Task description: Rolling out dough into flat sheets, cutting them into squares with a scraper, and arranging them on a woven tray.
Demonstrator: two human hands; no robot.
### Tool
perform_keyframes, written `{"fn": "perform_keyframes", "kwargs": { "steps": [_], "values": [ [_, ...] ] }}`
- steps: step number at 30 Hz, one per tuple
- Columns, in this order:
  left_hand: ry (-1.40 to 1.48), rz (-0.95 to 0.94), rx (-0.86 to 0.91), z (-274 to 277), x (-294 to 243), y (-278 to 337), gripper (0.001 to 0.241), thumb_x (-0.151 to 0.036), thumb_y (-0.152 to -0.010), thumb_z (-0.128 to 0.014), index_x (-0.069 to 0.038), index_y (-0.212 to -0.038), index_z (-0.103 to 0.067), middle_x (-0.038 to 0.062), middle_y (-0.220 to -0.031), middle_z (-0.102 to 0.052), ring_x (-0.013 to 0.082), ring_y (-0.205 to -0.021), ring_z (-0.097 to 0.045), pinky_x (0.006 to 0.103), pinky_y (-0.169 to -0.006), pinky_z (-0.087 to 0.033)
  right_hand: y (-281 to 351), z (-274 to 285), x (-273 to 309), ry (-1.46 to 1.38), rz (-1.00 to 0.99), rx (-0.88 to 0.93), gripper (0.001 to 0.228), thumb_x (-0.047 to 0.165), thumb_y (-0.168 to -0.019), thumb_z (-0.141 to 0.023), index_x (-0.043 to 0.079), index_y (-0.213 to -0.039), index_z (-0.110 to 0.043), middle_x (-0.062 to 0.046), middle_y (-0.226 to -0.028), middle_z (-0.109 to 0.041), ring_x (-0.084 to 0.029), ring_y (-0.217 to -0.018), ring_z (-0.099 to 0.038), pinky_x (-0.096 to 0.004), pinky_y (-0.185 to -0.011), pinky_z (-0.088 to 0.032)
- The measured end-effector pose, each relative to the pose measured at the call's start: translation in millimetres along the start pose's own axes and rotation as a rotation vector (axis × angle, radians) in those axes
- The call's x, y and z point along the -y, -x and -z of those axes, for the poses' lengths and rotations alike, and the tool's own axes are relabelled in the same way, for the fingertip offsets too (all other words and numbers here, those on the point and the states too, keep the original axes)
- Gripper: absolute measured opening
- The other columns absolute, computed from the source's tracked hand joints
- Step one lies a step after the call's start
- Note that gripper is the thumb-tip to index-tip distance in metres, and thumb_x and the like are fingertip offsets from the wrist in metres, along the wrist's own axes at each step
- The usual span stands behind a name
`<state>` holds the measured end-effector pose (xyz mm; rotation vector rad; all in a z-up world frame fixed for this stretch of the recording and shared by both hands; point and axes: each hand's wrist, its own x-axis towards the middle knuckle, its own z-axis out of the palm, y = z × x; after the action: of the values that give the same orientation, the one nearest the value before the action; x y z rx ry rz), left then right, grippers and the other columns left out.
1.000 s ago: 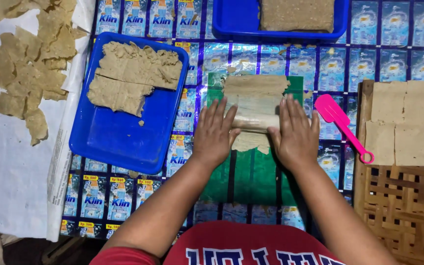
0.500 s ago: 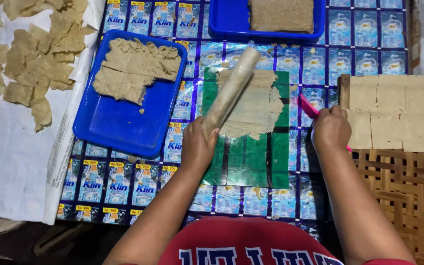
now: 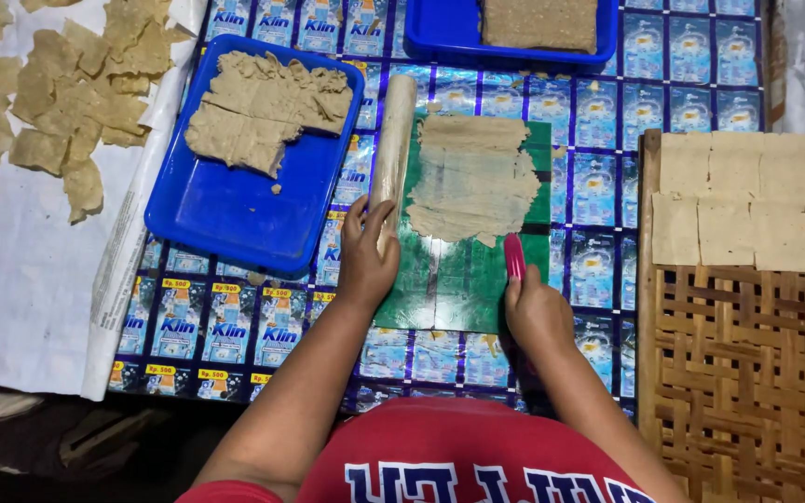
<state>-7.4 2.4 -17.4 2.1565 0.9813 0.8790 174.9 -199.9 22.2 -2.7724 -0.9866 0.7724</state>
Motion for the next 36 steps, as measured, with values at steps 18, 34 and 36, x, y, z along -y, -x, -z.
{"fn": "perform_keyframes", "kwargs": {
  "steps": [18,34,36],
  "values": [
    [-0.027,-0.093,-0.078,-1.4,13.3,5.8,0.05,-0.015,-0.088,-0.066,-0.027,-0.136,-0.062,0.019,-0.141,-0.052,0.0405,-0.125,-0.059,0.0516,-0.105,-0.049,-50.7,-17.3,10.3,-0.016,-0.012,-0.148,0.035,0.034,-0.106,-0.038,0.005,-0.115,-0.054,-0.031,-0.088,-0.073,-0.053,-0.092,-0.072,-0.061,-0.082,-0.058],
    [-0.026,-0.101,-0.074,5.1,4.8,0.7,0.047,-0.017,-0.089,-0.064,-0.025,-0.136,-0.062,0.021,-0.138,-0.054,0.0419,-0.123,-0.06,0.0531,-0.103,-0.049,-109.8,-1.8,26.9,-0.022,-0.008,-0.197,0.036,0.034,-0.105,-0.04,0.003,-0.118,-0.053,-0.031,-0.089,-0.072,-0.053,-0.093,-0.072,-0.06,-0.08,-0.058],
    [-0.024,-0.112,-0.084,5.3,4.2,0.0,0.045,-0.016,-0.089,-0.064,-0.023,-0.134,-0.063,0.022,-0.138,-0.054,0.0425,-0.122,-0.06,0.0528,-0.103,-0.049,-118.4,4.3,30.3,-0.03,0.014,-0.208,0.034,0.031,-0.105,-0.04,0.001,-0.114,-0.055,-0.033,-0.09,-0.071,-0.055,-0.093,-0.071,-0.062,-0.08,-0.057]
  ]
}}
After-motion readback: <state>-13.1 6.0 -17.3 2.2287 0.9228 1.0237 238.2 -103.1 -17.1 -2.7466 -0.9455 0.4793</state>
